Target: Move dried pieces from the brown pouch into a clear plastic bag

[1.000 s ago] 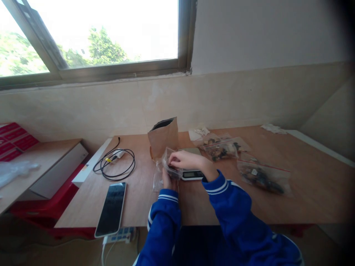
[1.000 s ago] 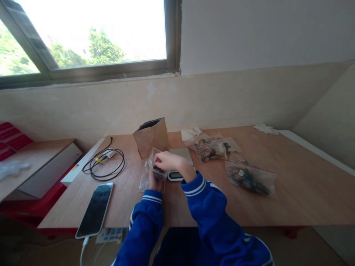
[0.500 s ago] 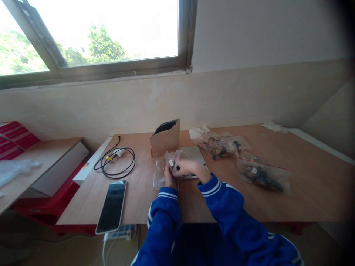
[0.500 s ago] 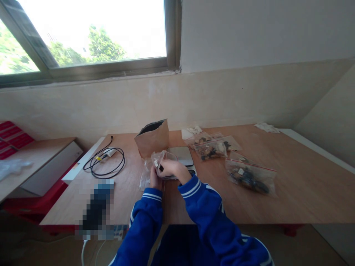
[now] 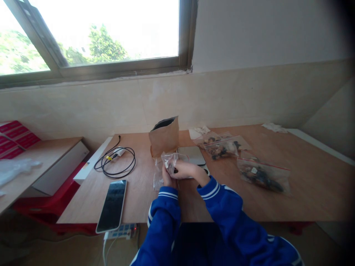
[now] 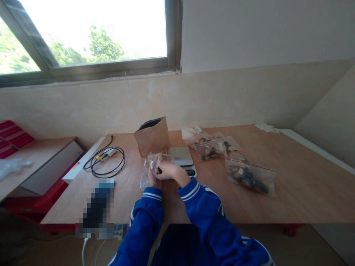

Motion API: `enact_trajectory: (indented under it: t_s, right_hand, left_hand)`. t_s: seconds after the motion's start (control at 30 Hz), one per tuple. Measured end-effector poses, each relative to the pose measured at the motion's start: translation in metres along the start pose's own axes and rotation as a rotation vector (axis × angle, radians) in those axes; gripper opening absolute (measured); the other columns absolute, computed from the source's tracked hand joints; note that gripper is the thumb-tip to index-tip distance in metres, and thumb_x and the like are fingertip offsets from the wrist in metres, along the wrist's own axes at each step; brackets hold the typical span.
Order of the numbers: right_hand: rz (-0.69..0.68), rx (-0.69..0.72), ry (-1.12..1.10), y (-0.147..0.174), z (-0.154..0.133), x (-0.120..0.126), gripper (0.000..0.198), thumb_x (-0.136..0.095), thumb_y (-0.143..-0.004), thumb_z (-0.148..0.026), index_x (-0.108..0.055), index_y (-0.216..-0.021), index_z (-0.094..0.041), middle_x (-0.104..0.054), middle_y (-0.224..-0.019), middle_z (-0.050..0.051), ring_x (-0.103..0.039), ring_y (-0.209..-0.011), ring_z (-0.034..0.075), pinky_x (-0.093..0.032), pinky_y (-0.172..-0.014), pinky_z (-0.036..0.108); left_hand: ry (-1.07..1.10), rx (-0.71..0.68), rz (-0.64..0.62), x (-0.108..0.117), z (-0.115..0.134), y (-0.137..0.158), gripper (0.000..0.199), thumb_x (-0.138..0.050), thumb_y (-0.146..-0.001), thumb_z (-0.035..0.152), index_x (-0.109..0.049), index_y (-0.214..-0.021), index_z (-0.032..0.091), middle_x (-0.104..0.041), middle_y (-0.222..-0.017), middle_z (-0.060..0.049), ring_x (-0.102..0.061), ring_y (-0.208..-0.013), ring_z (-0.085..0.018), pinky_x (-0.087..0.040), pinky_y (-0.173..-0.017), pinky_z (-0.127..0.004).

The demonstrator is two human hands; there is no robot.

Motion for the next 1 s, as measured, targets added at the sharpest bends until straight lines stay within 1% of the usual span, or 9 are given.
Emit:
enact_trajectory:
  t_s: [0.13, 0.27, 0.33, 0.43, 0.6, 0.7, 0.83, 0.93, 1.0]
  right_hand:
    - [0.036, -0.004, -0.003, -0.002, 0.000, 0.002, 0.022, -0.052, -0.085, -0.019, -0.067, -0.099, -0.011, -0.071, -0.102, 0.014, -0.065, -0.089, 0.023, -0.044, -0.075, 0.025]
    - [0.093, 0.022, -0.032, -0.003, 0.001, 0.014, 0.023, -0.055, -0.080, -0.010, -0.069, -0.098, -0.013, -0.071, -0.106, 0.012, -0.064, -0.097, 0.023, -0.044, -0.083, 0.026]
    - [0.148, 0.065, -0.087, -0.002, -0.002, 0.024, 0.027, -0.055, -0.080, -0.008, -0.070, -0.101, -0.014, -0.071, -0.109, 0.011, -0.063, -0.101, 0.022, -0.044, -0.088, 0.027]
    - [0.237, 0.087, -0.196, -0.001, -0.004, 0.038, 0.028, -0.056, -0.082, -0.011, -0.069, -0.106, -0.016, -0.069, -0.113, 0.010, -0.062, -0.103, 0.022, -0.044, -0.091, 0.028]
    - [0.413, 0.133, -0.277, 0.000, -0.003, 0.057, 0.025, -0.055, -0.085, -0.013, -0.065, -0.108, -0.014, -0.067, -0.112, 0.011, -0.061, -0.103, 0.020, -0.045, -0.090, 0.030]
    - [0.559, 0.209, -0.327, -0.003, -0.003, 0.078, 0.025, -0.053, -0.088, -0.018, -0.061, -0.111, -0.014, -0.065, -0.111, 0.011, -0.060, -0.103, 0.019, -0.046, -0.090, 0.031]
    - [0.757, 0.315, -0.374, -0.017, -0.007, 0.124, 0.028, -0.050, -0.091, -0.026, -0.054, -0.117, -0.016, -0.061, -0.115, 0.011, -0.058, -0.105, 0.019, -0.046, -0.092, 0.031]
    - [0.896, 0.351, -0.277, -0.034, -0.010, 0.156, 0.027, -0.047, -0.093, -0.028, -0.051, -0.118, -0.018, -0.056, -0.117, 0.011, -0.054, -0.109, 0.020, -0.044, -0.095, 0.033]
    - [0.941, 0.359, -0.155, -0.048, -0.010, 0.166, 0.024, -0.045, -0.093, -0.025, -0.051, -0.116, -0.018, -0.055, -0.115, 0.012, -0.051, -0.109, 0.022, -0.042, -0.096, 0.035]
  left_hand:
    - [0.034, 0.034, -0.048, 0.000, -0.003, -0.001, 0.035, -0.047, -0.084, 0.040, -0.069, -0.095, 0.014, -0.070, -0.103, -0.011, -0.058, -0.116, -0.026, -0.045, -0.098, -0.036]
    - [0.057, 0.046, -0.035, 0.001, -0.003, -0.001, 0.033, -0.046, -0.085, 0.039, -0.070, -0.089, 0.016, -0.071, -0.096, -0.010, -0.063, -0.106, -0.025, -0.049, -0.089, -0.034]
    - [0.092, 0.045, -0.017, 0.002, -0.001, -0.001, 0.031, -0.044, -0.086, 0.035, -0.070, -0.088, 0.016, -0.071, -0.091, -0.009, -0.065, -0.099, -0.024, -0.051, -0.084, -0.033]
    - [0.115, 0.033, -0.024, 0.002, 0.003, -0.001, 0.029, -0.046, -0.086, 0.035, -0.069, -0.095, 0.018, -0.070, -0.092, -0.007, -0.065, -0.089, -0.022, -0.051, -0.077, -0.032]
    - [0.129, 0.008, -0.120, -0.002, 0.006, -0.001, 0.031, -0.051, -0.084, 0.041, -0.067, -0.099, 0.019, -0.066, -0.087, -0.006, -0.058, -0.068, -0.015, -0.048, -0.067, -0.029]
    - [0.146, 0.008, -0.134, -0.002, 0.006, 0.000, 0.030, -0.054, -0.082, 0.042, -0.067, -0.091, 0.016, -0.064, -0.080, -0.006, -0.054, -0.062, -0.014, -0.045, -0.061, -0.028]
    - [0.145, 0.017, -0.122, -0.003, 0.006, 0.001, 0.030, -0.052, -0.083, 0.041, -0.068, -0.088, 0.016, -0.064, -0.080, -0.006, -0.053, -0.061, -0.013, -0.044, -0.061, -0.028]
    - [0.114, 0.034, -0.086, -0.002, 0.005, 0.002, 0.033, -0.051, -0.083, 0.044, -0.069, -0.090, 0.018, -0.063, -0.081, -0.006, -0.054, -0.064, -0.015, -0.044, -0.064, -0.031]
    - [0.098, 0.031, -0.078, -0.002, 0.005, 0.002, 0.034, -0.052, -0.083, 0.045, -0.069, -0.093, 0.018, -0.063, -0.081, -0.007, -0.055, -0.066, -0.017, -0.044, -0.067, -0.033]
Point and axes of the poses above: each hand's wrist, its own y-axis away from the middle knuckle, its own x-axis out of the back of the hand, z = x × y, the point moved 7 cm from there along -y, towards the middle knuckle
